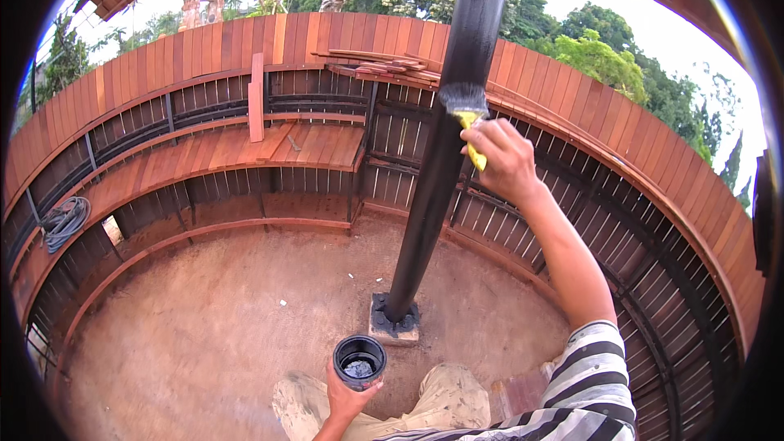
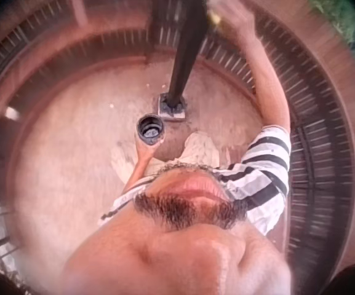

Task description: The person holds a paint can in one hand and uses a brush in the other to apply dark paint to a vertical metal pole. They repeatedly dip the brush into the can and stroke the pole from top to bottom, moving around the circular wooden structure to cover different sections.

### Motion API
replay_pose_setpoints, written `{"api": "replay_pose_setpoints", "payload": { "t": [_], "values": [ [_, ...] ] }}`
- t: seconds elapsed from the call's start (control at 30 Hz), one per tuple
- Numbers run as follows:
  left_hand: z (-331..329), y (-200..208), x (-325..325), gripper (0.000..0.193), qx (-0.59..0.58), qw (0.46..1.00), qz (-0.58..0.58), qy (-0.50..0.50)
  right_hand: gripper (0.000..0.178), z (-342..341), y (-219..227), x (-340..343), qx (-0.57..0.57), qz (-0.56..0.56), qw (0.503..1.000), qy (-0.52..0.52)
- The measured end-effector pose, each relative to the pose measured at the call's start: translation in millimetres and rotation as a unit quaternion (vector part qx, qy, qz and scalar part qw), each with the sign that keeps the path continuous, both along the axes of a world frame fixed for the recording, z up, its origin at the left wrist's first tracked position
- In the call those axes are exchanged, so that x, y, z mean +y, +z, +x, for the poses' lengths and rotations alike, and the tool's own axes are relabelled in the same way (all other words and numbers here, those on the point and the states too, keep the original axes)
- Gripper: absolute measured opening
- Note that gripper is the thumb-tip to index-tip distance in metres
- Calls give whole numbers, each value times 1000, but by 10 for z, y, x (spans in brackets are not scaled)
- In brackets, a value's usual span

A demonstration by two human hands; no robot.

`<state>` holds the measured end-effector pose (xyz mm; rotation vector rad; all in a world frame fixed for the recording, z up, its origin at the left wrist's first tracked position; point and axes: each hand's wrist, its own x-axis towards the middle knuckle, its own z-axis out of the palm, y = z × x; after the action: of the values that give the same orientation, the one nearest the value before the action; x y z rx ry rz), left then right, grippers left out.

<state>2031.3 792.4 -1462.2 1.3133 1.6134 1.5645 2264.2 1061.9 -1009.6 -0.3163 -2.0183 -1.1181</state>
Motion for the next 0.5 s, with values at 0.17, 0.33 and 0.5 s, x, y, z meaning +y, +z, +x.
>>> {"api": "replay_pose_setpoints", "payload": {
  "t": [0.17,0.33,0.5],
  "values": [
    [16,-20,-61,126,7,1000,-7,-26,30,321,-1668,-271,-214,-360,907,-50],
    [-93,41,-200,122,28,1000,2,8,21,102,219,-132,27,-270,960,71],
    [-16,75,-181,119,-1,1000,10,-9,10,150,2134,-116,220,121,965,83]
  ]
}}
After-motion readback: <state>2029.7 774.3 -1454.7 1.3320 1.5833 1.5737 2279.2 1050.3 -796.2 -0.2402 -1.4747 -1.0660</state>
